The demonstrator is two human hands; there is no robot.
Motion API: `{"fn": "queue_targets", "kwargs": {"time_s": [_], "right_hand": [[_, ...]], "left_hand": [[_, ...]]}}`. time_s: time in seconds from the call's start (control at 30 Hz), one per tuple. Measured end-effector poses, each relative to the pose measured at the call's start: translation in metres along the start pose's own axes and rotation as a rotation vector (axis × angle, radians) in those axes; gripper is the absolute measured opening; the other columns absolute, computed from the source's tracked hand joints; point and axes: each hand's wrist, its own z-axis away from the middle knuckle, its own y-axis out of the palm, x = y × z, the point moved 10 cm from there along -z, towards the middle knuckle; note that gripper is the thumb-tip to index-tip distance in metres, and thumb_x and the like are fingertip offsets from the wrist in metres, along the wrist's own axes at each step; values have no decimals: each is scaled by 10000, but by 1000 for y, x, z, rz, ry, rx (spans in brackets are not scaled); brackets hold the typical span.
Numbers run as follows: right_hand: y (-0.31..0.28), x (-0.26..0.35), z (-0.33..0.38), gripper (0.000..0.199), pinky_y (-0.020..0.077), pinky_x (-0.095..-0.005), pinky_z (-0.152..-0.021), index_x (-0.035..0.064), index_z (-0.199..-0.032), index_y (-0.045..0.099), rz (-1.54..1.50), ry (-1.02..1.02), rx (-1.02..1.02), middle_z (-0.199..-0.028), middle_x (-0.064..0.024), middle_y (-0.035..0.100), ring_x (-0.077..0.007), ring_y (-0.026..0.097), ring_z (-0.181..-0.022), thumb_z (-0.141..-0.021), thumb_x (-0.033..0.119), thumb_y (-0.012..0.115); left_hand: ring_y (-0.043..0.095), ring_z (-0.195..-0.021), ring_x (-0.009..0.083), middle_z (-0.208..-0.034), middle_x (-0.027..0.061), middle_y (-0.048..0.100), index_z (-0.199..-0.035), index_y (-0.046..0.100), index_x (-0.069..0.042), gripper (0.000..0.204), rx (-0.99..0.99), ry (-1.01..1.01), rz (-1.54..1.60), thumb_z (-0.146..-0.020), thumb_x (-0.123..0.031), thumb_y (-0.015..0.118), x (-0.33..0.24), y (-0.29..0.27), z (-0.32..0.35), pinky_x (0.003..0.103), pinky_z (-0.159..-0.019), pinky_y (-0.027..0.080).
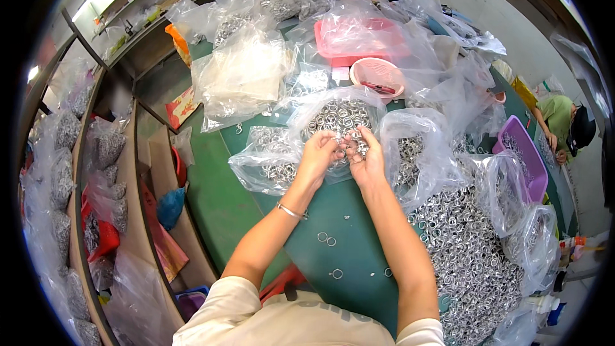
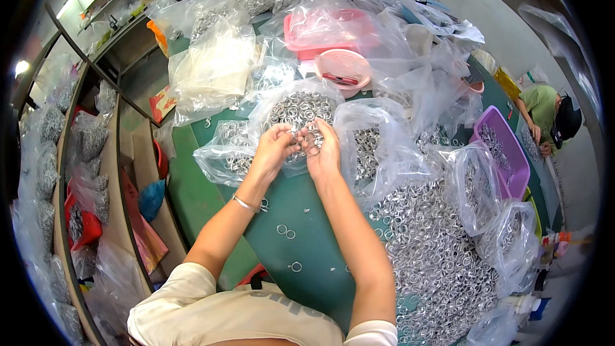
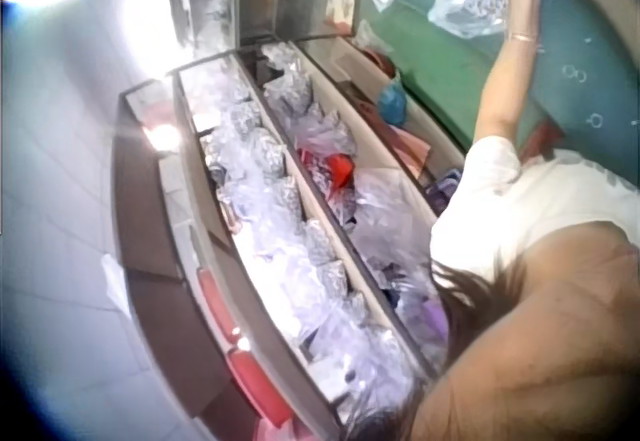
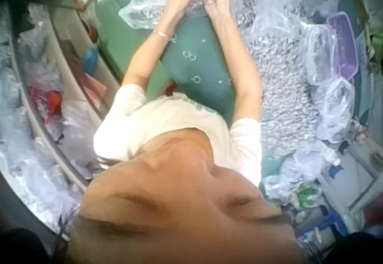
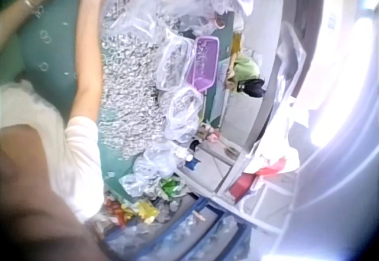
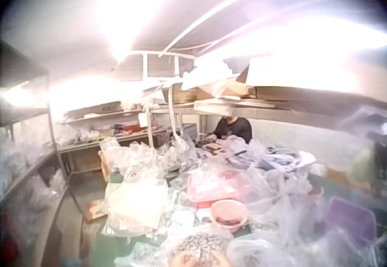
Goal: The person handles a pile of metal rings and clips on a green workbench, picking up individual pieces and placing them into clear plastic bags.
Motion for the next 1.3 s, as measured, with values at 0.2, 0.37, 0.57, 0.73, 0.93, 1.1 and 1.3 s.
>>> {"fn": "queue_targets", "kwargs": {"time_s": [0.2,0.37,0.57,0.73,0.93,1.1,1.3], "right_hand": [[-6,-20,22,218,496,-291,-688,84,-1080,578,-189,5,0,-931,-42,581,-165,588,-813,-916,226,568],[2,-11,54,314,452,-343,-881,138,-1168,551,-144,15,4,-1058,-60,539,-179,528,-974,-909,312,586],[11,-8,81,269,475,-334,-886,116,-1146,539,-145,103,27,-1070,-78,572,-196,559,-974,-930,272,570],[-14,-19,78,177,462,-249,-578,99,-1042,543,-368,262,-12,-945,-81,575,-163,554,-768,-913,201,607],[-22,23,86,145,273,-187,-335,91,-944,534,-323,115,-43,-840,-78,546,-116,483,-627,-905,201,621],[-37,47,94,201,269,-206,-334,94,-909,528,-151,17,-99,-806,-65,558,-121,498,-584,-903,269,626],[-57,60,95,184,292,-189,-327,101,-876,545,-118,-3,-77,-818,-76,577,-139,531,-622,-901,265,626]], "left_hand": [[608,-879,178,-988,106,606,-1095,495,-1,212,-71,430,-428,-885,23,480,-24,24,53,257,-721,484],[498,-1112,287,-1113,137,560,-1126,553,-49,407,49,715,-1009,-735,62,544,-42,71,85,385,-924,365],[444,-1129,316,-1207,132,467,-1161,539,-55,465,70,759,-1043,-706,-12,625,-58,71,101,426,-915,341],[446,-1134,300,-1196,116,471,-1181,540,-68,474,360,699,-1091,-729,-61,682,-56,81,96,407,-941,358],[609,-944,353,-1017,203,628,-1026,619,24,208,150,745,-1060,-838,-64,596,-70,74,-10,418,-811,486],[611,-921,357,-931,209,637,-957,643,0,198,66,717,-1590,-774,-69,612,-35,100,-97,448,-815,471],[591,-993,314,-1042,176,608,-934,631,5,217,-34,760,-1524,-717,0,620,-34,85,-103,429,-763,493]]}}
